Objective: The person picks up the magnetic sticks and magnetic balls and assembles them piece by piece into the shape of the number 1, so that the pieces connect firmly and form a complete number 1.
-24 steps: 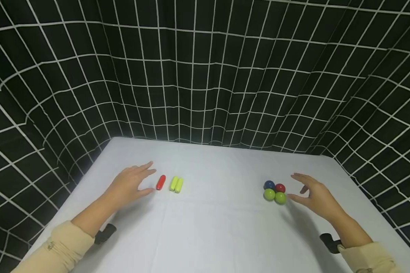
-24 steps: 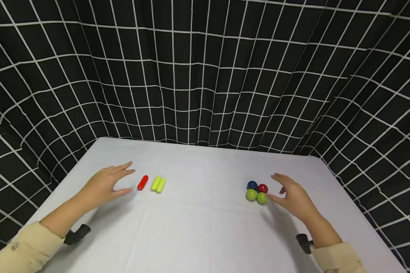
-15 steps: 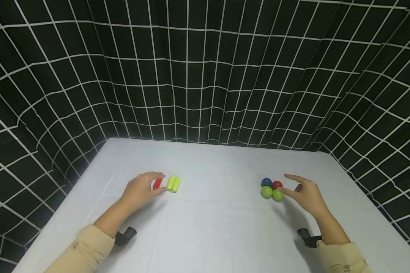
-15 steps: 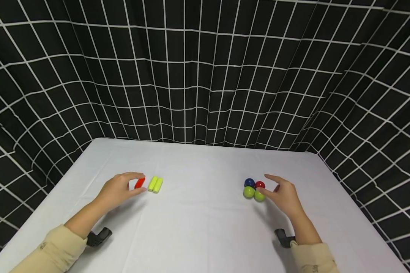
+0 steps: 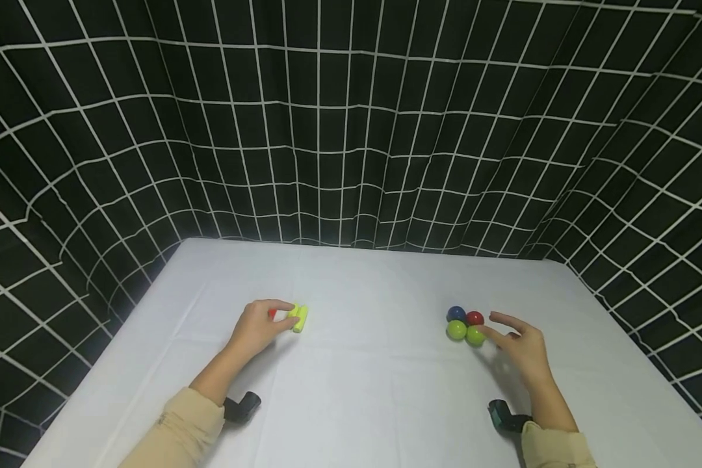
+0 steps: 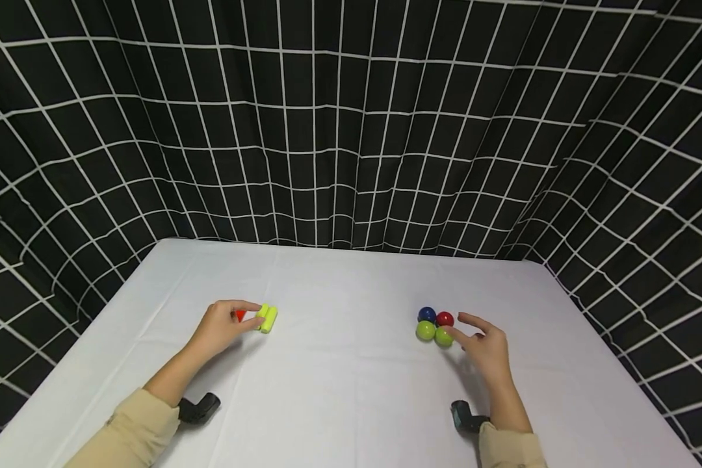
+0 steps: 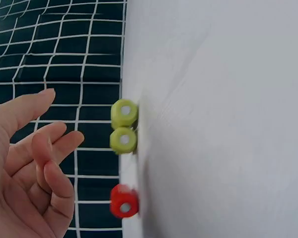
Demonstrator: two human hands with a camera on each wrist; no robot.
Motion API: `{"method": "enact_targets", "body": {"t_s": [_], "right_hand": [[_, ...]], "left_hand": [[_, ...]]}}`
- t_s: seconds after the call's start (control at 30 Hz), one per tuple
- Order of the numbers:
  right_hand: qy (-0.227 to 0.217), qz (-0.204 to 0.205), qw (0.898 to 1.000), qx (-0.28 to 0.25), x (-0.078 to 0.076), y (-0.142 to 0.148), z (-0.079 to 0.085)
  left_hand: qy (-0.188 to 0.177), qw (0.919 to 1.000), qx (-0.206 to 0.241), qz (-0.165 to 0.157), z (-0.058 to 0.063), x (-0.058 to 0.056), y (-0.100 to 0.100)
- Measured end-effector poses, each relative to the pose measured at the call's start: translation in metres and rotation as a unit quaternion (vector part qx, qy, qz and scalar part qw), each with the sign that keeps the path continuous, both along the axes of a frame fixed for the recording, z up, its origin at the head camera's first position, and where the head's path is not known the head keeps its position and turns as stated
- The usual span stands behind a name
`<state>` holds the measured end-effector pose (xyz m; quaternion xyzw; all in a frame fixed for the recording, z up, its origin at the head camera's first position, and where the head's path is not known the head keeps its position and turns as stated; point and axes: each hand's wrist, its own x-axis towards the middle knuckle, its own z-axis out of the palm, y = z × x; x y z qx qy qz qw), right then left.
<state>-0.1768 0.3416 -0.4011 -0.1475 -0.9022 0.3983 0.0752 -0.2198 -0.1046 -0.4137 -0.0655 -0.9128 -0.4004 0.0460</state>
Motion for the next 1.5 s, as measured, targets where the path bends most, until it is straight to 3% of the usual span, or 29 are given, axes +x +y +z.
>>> {"method": "enact_targets", "body": {"t_s": [0.2, 0.43, 0.73, 1.03, 1.5], "right_hand": [[0.006, -0.041, 0.999, -0.023, 0.002, 0.000, -0.008], [-0.009, -0.039, 0.999, -0.028, 0.000, 0.000, -0.019], [-0.016, -0.036, 0.999, -0.037, 0.000, 0.001, -0.026], [-0.017, -0.028, 0.999, -0.033, -0.001, 0.002, -0.028], [-0.034, -0.011, 0.999, -0.012, -0.005, 0.002, -0.033]], "left_hand": [[-0.023, 0.9993, 0.026, 0.016, -0.006, -0.004, 0.008], [-0.036, 0.9982, 0.038, 0.030, -0.014, -0.006, 0.012], [-0.010, 0.9995, 0.006, 0.030, -0.024, -0.009, 0.014], [0.051, 0.9980, -0.035, 0.008, -0.027, -0.009, 0.020], [0.047, 0.9965, -0.066, -0.023, -0.027, -0.011, 0.027]]}}
